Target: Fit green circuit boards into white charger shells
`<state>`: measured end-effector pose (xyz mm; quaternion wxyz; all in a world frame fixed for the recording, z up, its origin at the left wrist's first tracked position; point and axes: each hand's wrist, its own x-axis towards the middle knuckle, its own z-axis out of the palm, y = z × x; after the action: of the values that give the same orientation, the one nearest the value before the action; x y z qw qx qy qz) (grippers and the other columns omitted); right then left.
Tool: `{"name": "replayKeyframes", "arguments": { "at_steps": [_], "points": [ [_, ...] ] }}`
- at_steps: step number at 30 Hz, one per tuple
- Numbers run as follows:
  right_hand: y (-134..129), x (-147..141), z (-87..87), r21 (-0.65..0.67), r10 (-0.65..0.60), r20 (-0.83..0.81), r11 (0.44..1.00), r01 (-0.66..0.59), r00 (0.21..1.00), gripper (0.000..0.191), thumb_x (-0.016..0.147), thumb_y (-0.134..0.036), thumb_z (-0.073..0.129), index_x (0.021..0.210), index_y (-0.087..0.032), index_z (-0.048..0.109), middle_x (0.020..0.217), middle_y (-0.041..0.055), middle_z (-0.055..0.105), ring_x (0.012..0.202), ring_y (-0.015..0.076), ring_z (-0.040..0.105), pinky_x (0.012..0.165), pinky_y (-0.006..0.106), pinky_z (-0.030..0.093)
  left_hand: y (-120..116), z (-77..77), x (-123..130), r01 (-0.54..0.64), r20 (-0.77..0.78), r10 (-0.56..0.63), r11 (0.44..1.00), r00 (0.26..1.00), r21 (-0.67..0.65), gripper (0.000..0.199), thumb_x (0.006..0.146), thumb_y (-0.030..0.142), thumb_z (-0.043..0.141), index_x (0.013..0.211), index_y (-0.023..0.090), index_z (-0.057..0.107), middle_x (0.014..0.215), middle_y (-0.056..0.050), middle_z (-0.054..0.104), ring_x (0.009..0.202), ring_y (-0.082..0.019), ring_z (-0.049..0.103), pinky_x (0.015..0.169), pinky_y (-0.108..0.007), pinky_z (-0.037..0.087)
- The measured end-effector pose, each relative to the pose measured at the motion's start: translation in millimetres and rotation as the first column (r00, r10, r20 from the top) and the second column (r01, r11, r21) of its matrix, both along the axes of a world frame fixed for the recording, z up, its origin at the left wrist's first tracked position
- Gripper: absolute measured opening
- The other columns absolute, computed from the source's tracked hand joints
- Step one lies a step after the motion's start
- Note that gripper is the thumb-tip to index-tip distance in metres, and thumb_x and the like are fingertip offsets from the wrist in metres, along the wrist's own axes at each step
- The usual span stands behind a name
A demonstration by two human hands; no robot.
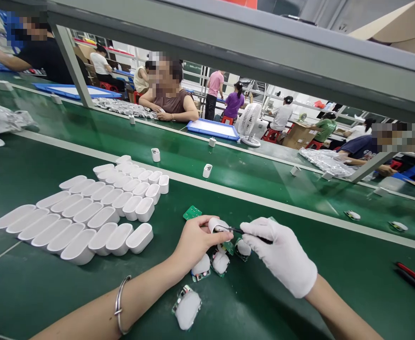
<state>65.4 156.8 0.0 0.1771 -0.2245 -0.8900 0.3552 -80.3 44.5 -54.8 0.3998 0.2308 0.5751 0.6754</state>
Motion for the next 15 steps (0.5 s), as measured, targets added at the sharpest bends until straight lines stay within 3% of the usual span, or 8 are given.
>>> {"name": "replayKeyframes", "arguments": {
  "at_steps": [5,10,13,15],
  "points": [
    [-1,2,-7.3,0.000,0.053,0.047,0.999,-0.053,0.998,0.017,0.083,-0.024,0.053,0.075,-0.024,0.068,0.076,0.0001,0.060,0.066,0.0140,0.059,0.063,0.027,0.048,-1,1.9,0,0.022,0.035,-0.021,1.000,0.999,-0.019,0.056,0.045,0.026,0.089,0.095,0.013,0.065,0.077,-0.004,0.070,0.070,-0.017,0.064,0.060,-0.024,0.051],
    [-5,-1,-13.1,0.222,0.046,0.108,0.973,-0.069,0.993,0.027,0.090,-0.026,0.043,0.069,-0.023,0.061,0.073,-0.0008,0.059,0.063,0.0125,0.055,0.058,0.025,0.042,-5,5.2,3,0.080,0.008,-0.080,0.996,0.997,-0.032,0.043,0.051,0.023,0.086,0.088,0.013,0.067,0.074,-0.004,0.070,0.064,-0.015,0.062,0.058,-0.023,0.050],
    [-14,-1,-14.1,0.452,-0.068,0.190,0.892,-0.025,0.979,0.026,0.091,-0.024,0.041,0.074,-0.025,0.061,0.073,-0.0014,0.061,0.059,0.0116,0.054,0.049,0.024,0.033,-5,8.2,4,0.086,-0.003,-0.086,0.995,0.996,-0.054,0.035,0.054,0.024,0.084,0.084,0.013,0.069,0.072,-0.004,0.070,0.063,-0.015,0.062,0.059,-0.023,0.049],
    [-23,-3,-14.7,0.622,-0.163,0.247,0.782,-0.027,0.955,0.024,0.089,-0.018,0.042,0.087,-0.028,0.064,0.076,-0.0009,0.063,0.059,0.0123,0.054,0.045,0.025,0.025,-5,10.7,5,0.070,-0.001,-0.070,0.995,0.998,-0.071,0.033,0.055,0.025,0.083,0.082,0.014,0.069,0.070,-0.003,0.069,0.063,-0.016,0.062,0.059,-0.023,0.048]
  ]
}}
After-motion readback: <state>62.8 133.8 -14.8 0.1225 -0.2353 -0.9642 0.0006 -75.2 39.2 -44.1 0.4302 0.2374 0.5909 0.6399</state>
